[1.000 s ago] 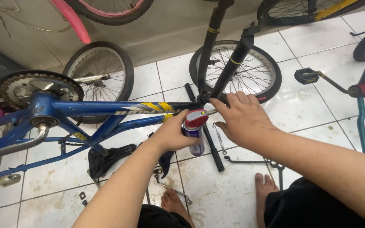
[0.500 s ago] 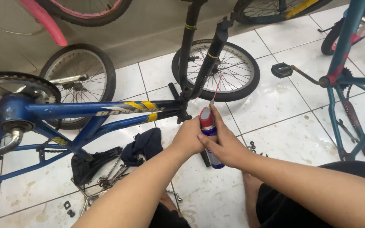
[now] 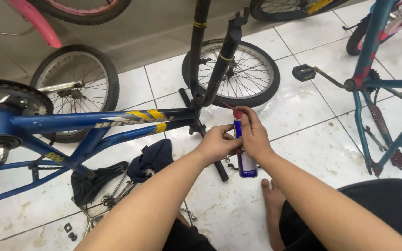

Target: The person is using a wrench to loosen a bolt on a bicycle frame and applying lubricant to the joint.

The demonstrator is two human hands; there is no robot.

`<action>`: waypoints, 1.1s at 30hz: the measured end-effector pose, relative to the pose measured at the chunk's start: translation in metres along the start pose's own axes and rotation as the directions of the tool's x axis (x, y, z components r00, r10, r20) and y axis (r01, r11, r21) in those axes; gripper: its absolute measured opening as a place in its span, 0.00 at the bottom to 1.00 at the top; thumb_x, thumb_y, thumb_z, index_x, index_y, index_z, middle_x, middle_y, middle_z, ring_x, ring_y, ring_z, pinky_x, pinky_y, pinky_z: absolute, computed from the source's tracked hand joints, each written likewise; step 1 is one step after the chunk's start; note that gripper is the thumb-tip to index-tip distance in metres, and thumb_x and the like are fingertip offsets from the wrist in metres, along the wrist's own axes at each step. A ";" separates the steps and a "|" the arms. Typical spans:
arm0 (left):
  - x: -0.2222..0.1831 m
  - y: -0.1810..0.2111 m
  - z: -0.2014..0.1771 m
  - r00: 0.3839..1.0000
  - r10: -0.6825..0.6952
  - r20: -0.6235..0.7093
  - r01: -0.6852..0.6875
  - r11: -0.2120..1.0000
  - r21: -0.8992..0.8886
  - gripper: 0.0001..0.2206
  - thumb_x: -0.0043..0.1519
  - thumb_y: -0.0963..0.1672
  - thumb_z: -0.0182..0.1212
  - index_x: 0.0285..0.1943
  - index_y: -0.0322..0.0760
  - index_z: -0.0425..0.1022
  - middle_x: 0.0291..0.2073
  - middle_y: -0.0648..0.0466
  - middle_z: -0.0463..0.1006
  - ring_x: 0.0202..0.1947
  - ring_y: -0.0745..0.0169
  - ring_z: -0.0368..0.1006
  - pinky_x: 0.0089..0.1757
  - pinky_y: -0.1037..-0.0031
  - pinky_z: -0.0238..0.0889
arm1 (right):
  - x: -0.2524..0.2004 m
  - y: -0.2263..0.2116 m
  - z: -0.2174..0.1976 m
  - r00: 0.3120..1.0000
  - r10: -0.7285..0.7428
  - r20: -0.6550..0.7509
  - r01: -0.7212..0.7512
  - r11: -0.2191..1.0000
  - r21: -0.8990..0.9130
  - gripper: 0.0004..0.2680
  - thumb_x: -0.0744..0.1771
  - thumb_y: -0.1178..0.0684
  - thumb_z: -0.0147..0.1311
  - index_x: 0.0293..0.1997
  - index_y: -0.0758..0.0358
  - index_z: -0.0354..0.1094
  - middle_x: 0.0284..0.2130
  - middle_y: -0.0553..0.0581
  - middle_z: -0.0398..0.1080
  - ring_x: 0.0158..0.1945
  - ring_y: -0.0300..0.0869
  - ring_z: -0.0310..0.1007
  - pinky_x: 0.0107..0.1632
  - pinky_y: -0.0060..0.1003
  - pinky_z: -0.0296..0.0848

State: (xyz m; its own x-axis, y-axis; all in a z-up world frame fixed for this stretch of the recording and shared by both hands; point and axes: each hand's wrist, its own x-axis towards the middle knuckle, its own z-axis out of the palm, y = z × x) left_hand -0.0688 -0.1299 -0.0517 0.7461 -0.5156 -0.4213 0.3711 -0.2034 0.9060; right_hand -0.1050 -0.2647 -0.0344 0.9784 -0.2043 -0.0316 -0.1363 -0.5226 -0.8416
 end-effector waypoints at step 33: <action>-0.027 0.019 -0.176 0.811 0.270 -0.520 0.542 -0.011 0.840 0.21 0.56 0.38 0.65 0.61 0.42 0.78 0.48 0.45 0.81 0.52 0.46 0.72 0.61 0.38 0.37 | 0.023 0.086 0.062 0.902 0.399 0.164 -0.430 0.809 0.401 0.26 0.65 0.54 0.61 0.70 0.52 0.50 0.36 0.61 0.72 0.31 0.46 0.77 0.36 0.39 0.77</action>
State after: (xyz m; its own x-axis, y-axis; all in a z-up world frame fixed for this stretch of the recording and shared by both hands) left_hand 0.0149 0.0266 -0.0298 0.9923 -0.0404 -0.1172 -0.0640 -0.9766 -0.2052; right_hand -0.0845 -0.2633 -0.1409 0.8539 -0.2572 -0.4523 -0.4688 -0.0031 -0.8833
